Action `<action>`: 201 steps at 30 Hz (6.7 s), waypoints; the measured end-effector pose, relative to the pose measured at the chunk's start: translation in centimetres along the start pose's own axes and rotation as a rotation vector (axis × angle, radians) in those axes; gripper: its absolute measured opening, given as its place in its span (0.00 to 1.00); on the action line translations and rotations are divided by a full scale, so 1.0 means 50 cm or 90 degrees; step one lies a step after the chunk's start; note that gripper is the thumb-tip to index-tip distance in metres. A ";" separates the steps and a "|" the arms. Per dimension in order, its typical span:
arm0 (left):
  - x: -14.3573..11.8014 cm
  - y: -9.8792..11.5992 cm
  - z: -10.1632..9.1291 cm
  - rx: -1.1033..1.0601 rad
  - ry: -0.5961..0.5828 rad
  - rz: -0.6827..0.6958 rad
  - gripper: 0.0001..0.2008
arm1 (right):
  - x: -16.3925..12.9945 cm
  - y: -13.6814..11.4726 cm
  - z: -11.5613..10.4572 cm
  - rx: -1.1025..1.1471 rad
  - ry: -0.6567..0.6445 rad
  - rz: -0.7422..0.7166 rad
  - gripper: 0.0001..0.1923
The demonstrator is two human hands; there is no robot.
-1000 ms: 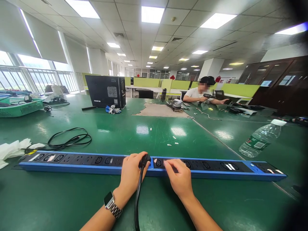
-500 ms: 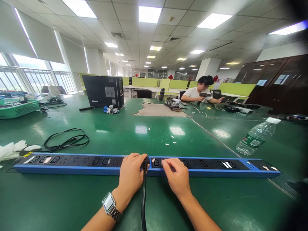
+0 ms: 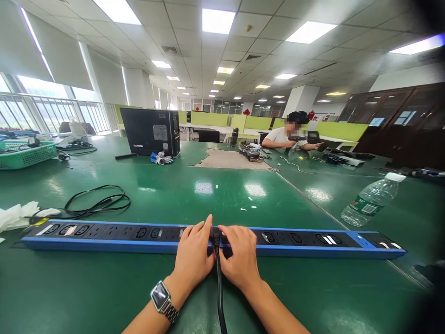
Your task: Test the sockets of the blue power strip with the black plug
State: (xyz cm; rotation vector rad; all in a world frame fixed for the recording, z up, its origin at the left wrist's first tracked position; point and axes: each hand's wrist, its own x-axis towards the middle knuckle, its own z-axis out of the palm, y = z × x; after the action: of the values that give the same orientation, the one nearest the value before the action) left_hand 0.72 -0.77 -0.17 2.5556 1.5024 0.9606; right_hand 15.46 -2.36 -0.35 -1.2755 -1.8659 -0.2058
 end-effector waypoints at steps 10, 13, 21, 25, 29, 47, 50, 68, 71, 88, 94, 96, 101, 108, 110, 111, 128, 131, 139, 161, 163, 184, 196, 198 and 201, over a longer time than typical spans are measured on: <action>0.003 0.000 0.013 0.067 -0.002 -0.021 0.34 | 0.018 0.001 0.022 -0.021 0.032 -0.027 0.12; 0.003 0.002 0.010 0.071 -0.004 -0.023 0.33 | 0.030 0.015 -0.003 -0.022 0.133 0.010 0.13; 0.001 0.001 0.009 0.087 0.009 0.000 0.36 | 0.013 0.147 -0.089 0.028 0.130 0.335 0.20; 0.001 0.000 0.008 0.087 0.013 0.006 0.36 | 0.010 0.168 -0.109 0.054 0.005 0.381 0.16; 0.002 0.001 0.006 0.089 0.004 -0.002 0.37 | 0.013 0.164 -0.114 0.047 -0.045 0.365 0.15; 0.002 0.005 0.004 0.085 -0.006 -0.012 0.38 | 0.017 0.147 -0.134 -0.073 -0.204 0.243 0.13; 0.001 0.004 0.005 0.086 -0.003 -0.008 0.37 | 0.015 0.146 -0.133 -0.083 -0.218 0.243 0.12; -0.001 0.003 0.007 0.082 0.000 0.001 0.36 | -0.007 0.153 -0.108 0.007 -0.052 0.277 0.18; -0.001 0.003 0.007 0.076 0.007 -0.001 0.36 | 0.000 0.146 -0.116 0.042 0.032 0.320 0.22; -0.002 0.030 -0.020 -0.032 0.190 0.059 0.14 | -0.003 0.030 -0.059 0.268 -0.072 -0.070 0.19; -0.007 -0.038 -0.077 0.062 0.269 -0.014 0.09 | -0.004 0.047 -0.062 0.258 -0.064 0.000 0.11; -0.020 -0.082 -0.101 0.057 0.286 -0.082 0.10 | -0.004 0.050 -0.063 0.255 -0.048 0.019 0.09; -0.056 -0.164 -0.135 -0.012 0.202 -0.086 0.18 | -0.003 0.043 -0.061 0.262 -0.048 0.028 0.07; -0.059 -0.169 -0.139 -0.039 0.146 -0.088 0.21 | -0.002 0.038 -0.061 0.264 -0.048 0.030 0.05; -0.056 -0.168 -0.140 -0.043 0.123 -0.073 0.20 | -0.002 0.038 -0.060 0.261 -0.051 0.033 0.05; -0.055 -0.169 -0.140 -0.044 0.112 -0.065 0.20 | -0.002 0.037 -0.060 0.260 -0.054 0.035 0.05; -0.057 -0.174 -0.131 -0.052 0.143 -0.044 0.18 | -0.008 0.066 -0.046 0.180 0.004 0.125 0.08; -0.059 -0.155 -0.131 -0.077 0.234 -0.107 0.18 | -0.007 0.064 -0.044 0.179 0.002 0.128 0.08; -0.026 -0.057 -0.067 -0.087 0.216 -0.029 0.15 | -0.005 0.057 -0.039 0.180 0.016 0.134 0.08; 0.015 0.014 -0.004 0.003 0.087 -0.003 0.12 | -0.007 0.054 -0.038 0.187 -0.007 0.133 0.08; 0.017 0.018 -0.004 -0.003 0.081 -0.016 0.13 | -0.008 0.054 -0.036 0.176 -0.022 0.134 0.07; -0.001 0.000 0.021 -0.079 0.184 -0.047 0.15 | -0.011 0.032 -0.034 0.104 -0.041 0.092 0.16; 0.002 0.043 0.005 -0.138 0.245 0.110 0.16 | -0.013 0.018 -0.027 0.116 0.001 0.068 0.18; 0.000 0.048 0.005 -0.138 0.234 0.125 0.16 | -0.011 0.032 -0.035 0.131 0.023 0.107 0.16; -0.003 0.042 0.005 -0.139 0.229 0.120 0.18 | -0.006 0.074 -0.063 0.099 0.084 0.214 0.18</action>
State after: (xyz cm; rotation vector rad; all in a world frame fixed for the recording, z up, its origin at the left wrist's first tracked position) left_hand 2.44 -1.94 0.21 2.4930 1.1462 1.5839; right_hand 20.28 -2.60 0.30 -1.4071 -1.4999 0.0341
